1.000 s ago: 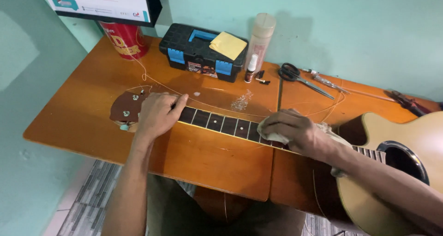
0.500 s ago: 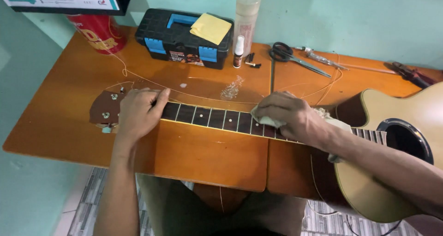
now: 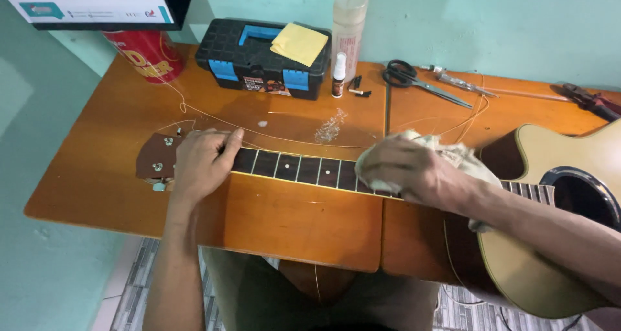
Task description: Wiping the headstock and fretboard of an acoustic guitar with a cloth to clean it.
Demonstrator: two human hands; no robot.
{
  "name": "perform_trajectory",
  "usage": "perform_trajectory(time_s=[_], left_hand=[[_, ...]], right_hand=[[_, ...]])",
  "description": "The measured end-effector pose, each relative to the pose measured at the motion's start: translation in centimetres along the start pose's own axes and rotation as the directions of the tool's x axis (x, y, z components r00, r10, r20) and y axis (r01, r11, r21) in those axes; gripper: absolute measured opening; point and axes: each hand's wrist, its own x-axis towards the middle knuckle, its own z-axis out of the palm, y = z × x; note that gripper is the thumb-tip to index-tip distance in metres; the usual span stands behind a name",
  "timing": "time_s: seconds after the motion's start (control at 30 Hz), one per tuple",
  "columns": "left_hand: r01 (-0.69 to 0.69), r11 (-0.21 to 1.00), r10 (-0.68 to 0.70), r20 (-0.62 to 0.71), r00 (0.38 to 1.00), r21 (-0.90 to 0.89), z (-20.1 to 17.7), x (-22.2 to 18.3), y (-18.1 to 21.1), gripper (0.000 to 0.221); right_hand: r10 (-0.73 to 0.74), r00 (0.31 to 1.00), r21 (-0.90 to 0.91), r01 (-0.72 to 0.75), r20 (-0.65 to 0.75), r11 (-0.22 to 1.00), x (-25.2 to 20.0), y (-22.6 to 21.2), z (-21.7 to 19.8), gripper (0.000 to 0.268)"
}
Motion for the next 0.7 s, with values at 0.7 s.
perform_trajectory(time_s=[0.7], left_hand=[[0.011,1.0,-0.011,-0.047,0.999,-0.016,0.1,-0.3,0.3,0.065]], right_hand=[[-0.25,0.965,-0.082,0.257,0.082,0.963,0.8,-1.6,-1.3,0.02]])
